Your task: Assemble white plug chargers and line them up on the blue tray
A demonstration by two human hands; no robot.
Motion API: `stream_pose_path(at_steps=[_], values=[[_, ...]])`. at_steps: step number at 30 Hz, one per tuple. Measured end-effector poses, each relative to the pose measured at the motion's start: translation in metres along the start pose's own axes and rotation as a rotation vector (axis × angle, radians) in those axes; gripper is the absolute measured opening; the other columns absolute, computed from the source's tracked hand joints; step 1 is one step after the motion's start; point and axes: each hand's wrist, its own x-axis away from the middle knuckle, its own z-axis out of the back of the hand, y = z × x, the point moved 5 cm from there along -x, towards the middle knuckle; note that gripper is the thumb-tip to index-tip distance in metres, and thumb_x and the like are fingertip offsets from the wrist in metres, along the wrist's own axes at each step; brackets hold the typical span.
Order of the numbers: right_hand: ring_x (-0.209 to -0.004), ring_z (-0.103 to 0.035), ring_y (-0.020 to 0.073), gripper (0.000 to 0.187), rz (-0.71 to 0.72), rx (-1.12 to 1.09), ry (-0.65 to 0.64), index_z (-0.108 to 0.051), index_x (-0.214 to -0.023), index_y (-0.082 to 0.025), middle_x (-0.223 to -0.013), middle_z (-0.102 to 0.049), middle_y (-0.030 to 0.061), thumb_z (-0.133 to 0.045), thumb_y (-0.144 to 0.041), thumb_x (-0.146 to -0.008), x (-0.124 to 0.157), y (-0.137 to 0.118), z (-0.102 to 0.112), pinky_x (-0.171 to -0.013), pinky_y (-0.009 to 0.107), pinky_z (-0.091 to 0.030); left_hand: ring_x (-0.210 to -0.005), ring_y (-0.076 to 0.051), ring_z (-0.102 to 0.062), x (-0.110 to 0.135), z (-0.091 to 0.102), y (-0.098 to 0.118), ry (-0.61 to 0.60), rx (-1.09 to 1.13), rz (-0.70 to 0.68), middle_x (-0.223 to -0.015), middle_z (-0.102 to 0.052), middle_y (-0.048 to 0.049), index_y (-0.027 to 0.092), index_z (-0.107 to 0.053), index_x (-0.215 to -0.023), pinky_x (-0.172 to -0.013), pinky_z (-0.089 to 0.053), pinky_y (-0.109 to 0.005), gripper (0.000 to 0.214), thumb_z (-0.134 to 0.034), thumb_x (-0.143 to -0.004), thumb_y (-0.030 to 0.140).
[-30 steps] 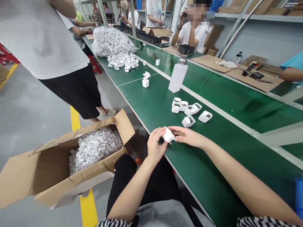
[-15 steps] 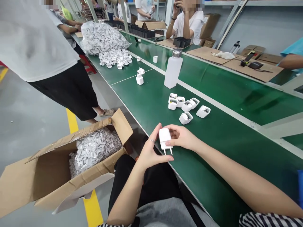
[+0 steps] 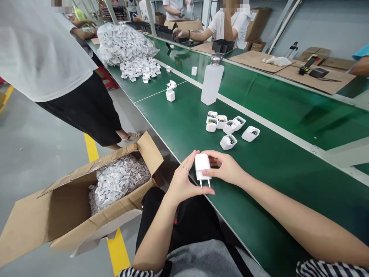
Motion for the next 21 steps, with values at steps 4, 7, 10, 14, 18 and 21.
stream_pose_path(at_steps=[4,7,10,14,18,21], values=[[-0.079,-0.056,0.017,0.045,0.033,-0.016,0.035,-0.051,-0.097,-0.019,-0.089,-0.058,0.0023,-0.066,-0.027,-0.055,0.0015,-0.002,-0.0019,-0.073,0.032,-0.046,-0.11,-0.027,-0.039,-0.0023,-0.0007,0.0003,-0.069,0.15,0.028,-0.122,-0.04,-0.0109,0.023,-0.026,-0.121,-0.09,-0.036,-0.039,0.098,-0.073,-0.037,0.039],[-0.079,-0.056,0.0171,0.044,0.06,-0.033,0.04,-0.051,-0.095,-0.019,-0.09,-0.058,0.0027,-0.066,-0.026,-0.055,0.0035,-0.0042,-0.0048,-0.072,0.031,-0.047,-0.11,-0.027,-0.038,-0.0028,-0.0011,0.0014,-0.074,0.217,0.045,-0.119,-0.04,-0.0096,0.023,-0.029,-0.118,-0.091,-0.034,-0.041,0.09,-0.074,-0.04,0.033],[-0.083,-0.055,0.017,0.046,0.082,-0.039,0.032,-0.051,-0.097,-0.02,-0.096,-0.056,0.0028,-0.067,-0.027,-0.055,0.0038,-0.0051,-0.0042,-0.075,0.03,-0.046,-0.104,-0.025,-0.043,-0.0027,-0.003,0.002,-0.071,0.333,0.055,-0.114,-0.042,-0.0083,0.023,-0.03,-0.112,-0.087,-0.037,-0.039,0.081,-0.072,-0.043,0.029],[-0.09,-0.053,0.0183,0.047,0.113,-0.192,-0.223,-0.05,-0.105,-0.021,-0.103,-0.054,0.0034,-0.061,-0.037,-0.062,0.0011,-0.0048,-0.0053,-0.077,0.032,-0.044,-0.104,-0.024,-0.042,-0.0022,-0.003,0.004,-0.067,0.463,-0.006,-0.112,-0.041,-0.0075,0.022,-0.03,-0.107,-0.088,-0.035,-0.038,0.078,-0.073,-0.041,0.025],[-0.092,-0.052,0.0168,0.038,0.101,-0.208,-0.32,-0.05,-0.107,-0.021,-0.105,-0.053,0.0039,-0.046,-0.039,-0.074,-0.0004,-0.0027,-0.0002,-0.075,0.031,-0.044,-0.102,-0.023,-0.043,-0.0014,-0.003,0.0027,-0.091,0.5,0.002,-0.109,-0.042,-0.0073,0.022,-0.031,-0.105,-0.087,-0.035,-0.038,0.076,-0.072,-0.041,0.023],[-0.083,-0.054,0.0139,0.035,0.072,-0.156,-0.291,-0.051,-0.107,-0.02,-0.103,-0.055,0.0038,-0.042,-0.035,-0.077,-0.0011,-0.0001,0.0021,-0.072,0.029,-0.045,-0.098,-0.022,-0.045,-0.0013,-0.0042,0.0005,-0.082,0.516,0.028,-0.106,-0.043,-0.0065,0.021,-0.032,-0.104,-0.085,-0.037,-0.036,0.075,-0.072,-0.041,0.023]])
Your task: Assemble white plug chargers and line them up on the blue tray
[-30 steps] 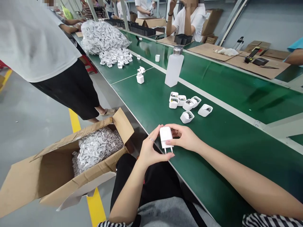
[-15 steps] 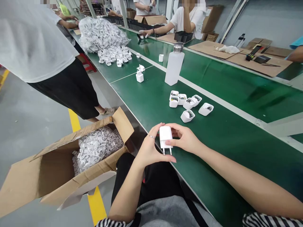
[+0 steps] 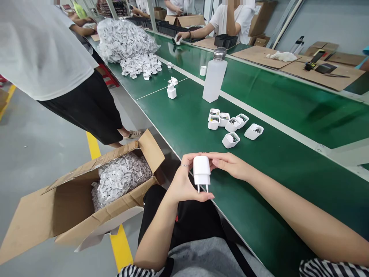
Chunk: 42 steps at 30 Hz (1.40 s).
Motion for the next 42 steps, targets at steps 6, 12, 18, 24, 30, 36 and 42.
stream_pose_path(at_steps=[6,12,18,24,30,36,42], values=[[-0.077,-0.054,0.0122,0.034,-0.02,0.109,0.037,-0.049,-0.109,-0.018,-0.1,-0.057,0.0031,-0.041,-0.025,-0.077,-0.002,0.002,-0.002,-0.068,0.027,-0.046,-0.091,-0.02,-0.049,-0.001,-0.002,-0.005,0.005,0.062,0.029,-0.101,-0.045,-0.0048,0.022,-0.032,-0.103,-0.079,-0.041,-0.034,0.073,-0.072,-0.042,0.023],[-0.091,-0.052,0.0143,0.033,-0.026,0.478,0.076,-0.05,-0.109,-0.022,-0.103,-0.057,0.0011,-0.042,-0.023,-0.077,0.002,-0.025,0.014,-0.079,0.028,-0.041,-0.095,-0.021,-0.047,-0.006,0.001,-0.009,0.044,-0.009,0.1,-0.105,-0.043,-0.0062,0.022,-0.033,-0.103,-0.08,-0.04,-0.033,0.072,-0.071,-0.043,0.024],[-0.08,-0.057,0.014,0.025,-0.144,0.725,0.538,-0.06,-0.092,-0.019,-0.09,-0.063,0.0014,-0.046,-0.027,-0.073,0.022,-0.051,0.085,-0.071,0.024,-0.043,-0.083,-0.017,-0.052,-0.019,0.006,-0.022,0.047,-0.039,0.318,-0.097,-0.049,-0.0046,0.02,-0.038,-0.102,-0.069,-0.043,-0.026,0.066,-0.07,-0.045,0.027],[-0.088,-0.053,0.0135,0.028,-0.292,0.891,1.136,-0.06,-0.088,-0.021,-0.096,-0.06,0.0003,-0.036,-0.023,-0.076,0.076,-0.043,0.168,-0.077,0.024,-0.04,-0.067,-0.014,-0.052,-0.052,0.012,-0.026,0.051,-0.201,0.386,-0.079,-0.056,-0.0001,0.02,-0.05,-0.096,-0.057,-0.041,-0.023,0.04,-0.051,-0.062,0.042],[-0.088,-0.052,0.0228,0.024,-0.407,0.957,1.228,-0.061,-0.069,-0.017,-0.084,-0.059,0.0086,-0.037,-0.017,-0.068,0.103,-0.008,0.196,-0.079,0.036,-0.038,-0.069,-0.015,-0.053,-0.067,0.016,-0.011,0.116,-0.413,0.239,-0.076,-0.061,-0.0022,0.017,-0.057,-0.065,-0.061,-0.04,-0.024,0.032,-0.036,-0.072,0.041],[-0.09,-0.047,0.0256,0.02,-0.42,1.062,1.125,-0.058,-0.07,-0.016,-0.088,-0.055,0.0102,-0.039,-0.019,-0.065,0.097,0.008,0.204,-0.082,0.038,-0.034,-0.083,-0.016,-0.054,-0.057,0.012,-0.008,0.003,-0.351,0.019,-0.082,-0.062,-0.0045,0.017,-0.059,-0.07,-0.076,-0.04,-0.029,0.021,-0.043,-0.071,0.031],[-0.088,-0.047,0.0243,0.022,-0.463,1.121,1.114,-0.058,-0.074,-0.017,-0.09,-0.054,0.0092,-0.038,-0.022,-0.067,0.099,0.012,0.205,-0.079,0.036,-0.036,-0.08,-0.017,-0.054,-0.05,0.02,-0.012,-0.074,-0.432,0.099,-0.09,-0.06,-0.0055,0.018,-0.058,-0.081,-0.067,-0.042,-0.028,0.021,-0.055,-0.065,0.03]])
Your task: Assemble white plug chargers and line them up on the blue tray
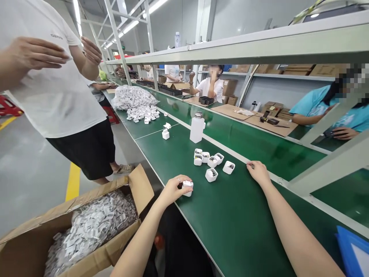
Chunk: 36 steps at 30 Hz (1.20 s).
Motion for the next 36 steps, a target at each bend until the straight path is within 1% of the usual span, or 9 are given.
stream_pose_path(at_steps=[5,10,14,19,22,25,28,32,36], values=[[-0.089,-0.046,0.0255,0.023,-0.005,0.03,-0.017,-0.058,-0.079,-0.016,-0.094,-0.054,0.0101,-0.038,-0.022,-0.068,0.001,-0.002,0.001,-0.078,0.036,-0.036,-0.081,-0.016,-0.054,0.0,-0.001,-0.001,-0.017,0.015,-0.014,-0.093,-0.059,-0.0062,0.018,-0.058,-0.083,-0.062,-0.041,-0.025,0.024,-0.057,-0.063,0.031],[-0.091,-0.046,0.0259,0.025,-0.012,0.047,-0.037,-0.058,-0.082,-0.015,-0.097,-0.053,0.0109,-0.038,-0.021,-0.068,0.001,-0.003,0.0,-0.079,0.036,-0.035,-0.071,-0.015,-0.054,0.0,-0.008,0.003,-0.042,-0.056,-0.004,-0.082,-0.061,-0.0034,0.018,-0.058,-0.081,-0.058,-0.04,-0.024,0.025,-0.061,-0.059,0.031],[-0.091,-0.046,0.0263,0.025,-0.015,0.049,-0.032,-0.057,-0.082,-0.016,-0.097,-0.053,0.0104,-0.038,-0.022,-0.068,0.002,-0.002,0.0,-0.079,0.037,-0.036,-0.078,-0.016,-0.053,-0.001,-0.017,0.012,-0.022,-0.114,-0.062,-0.082,-0.06,-0.0032,0.019,-0.058,-0.077,-0.066,-0.041,-0.026,0.023,-0.062,-0.059,0.032],[-0.089,-0.047,0.0249,0.023,-0.002,0.058,-0.001,-0.057,-0.08,-0.018,-0.093,-0.054,0.0086,-0.038,-0.021,-0.067,0.002,-0.001,-0.001,-0.077,0.037,-0.037,-0.069,-0.014,-0.054,0.004,-0.024,0.013,0.03,-0.123,-0.006,-0.08,-0.058,-0.0036,0.018,-0.054,-0.076,-0.058,-0.042,-0.025,0.024,-0.059,-0.061,0.036],[-0.088,-0.046,0.0244,0.022,0.004,0.074,0.005,-0.057,-0.079,-0.019,-0.092,-0.054,0.0081,-0.038,-0.022,-0.068,0.001,0.0,-0.002,-0.077,0.036,-0.037,-0.078,-0.018,-0.055,0.012,-0.023,0.011,0.059,-0.224,0.023,-0.087,-0.06,-0.0039,0.02,-0.052,-0.082,-0.078,-0.038,-0.038,0.025,-0.055,-0.065,0.037],[-0.091,-0.045,0.0248,0.023,-0.004,0.093,-0.01,-0.057,-0.081,-0.018,-0.094,-0.053,0.0089,-0.038,-0.023,-0.068,0.0,0.001,-0.003,-0.08,0.036,-0.035,-0.091,-0.021,-0.053,0.021,-0.019,0.006,0.084,-0.268,0.076,-0.095,-0.06,-0.0034,0.023,-0.051,-0.088,-0.092,-0.018,-0.051,0.026,-0.053,-0.067,0.039],[-0.095,-0.042,0.026,0.025,-0.026,0.105,-0.033,-0.056,-0.084,-0.016,-0.096,-0.051,0.0104,-0.038,-0.022,-0.069,-0.001,0.001,-0.006,-0.083,0.036,-0.033,-0.097,-0.02,-0.05,0.026,-0.015,0.001,0.043,-0.214,0.097,-0.103,-0.058,-0.0034,0.024,-0.048,-0.096,-0.096,-0.013,-0.049,0.032,-0.053,-0.067,0.038],[-0.096,-0.042,0.0264,0.026,-0.05,0.094,-0.041,-0.056,-0.086,-0.016,-0.097,-0.05,0.0106,-0.038,-0.023,-0.069,-0.001,0.001,-0.006,-0.083,0.036,-0.032,-0.103,-0.02,-0.047,0.028,-0.011,0.0,0.018,-0.141,0.117,-0.11,-0.054,-0.0054,0.023,-0.041,-0.108,-0.096,-0.02,-0.044,0.05,-0.058,-0.063,0.036],[-0.096,-0.041,0.027,0.025,-0.076,0.055,-0.039,-0.057,-0.084,-0.017,-0.097,-0.05,0.0102,-0.039,-0.024,-0.069,0.001,0.0,-0.005,-0.083,0.038,-0.032,-0.1,-0.019,-0.048,0.027,-0.011,0.002,0.052,-0.131,0.128,-0.107,-0.056,-0.0041,0.023,-0.046,-0.101,-0.097,-0.015,-0.045,0.041,-0.057,-0.062,0.034]])
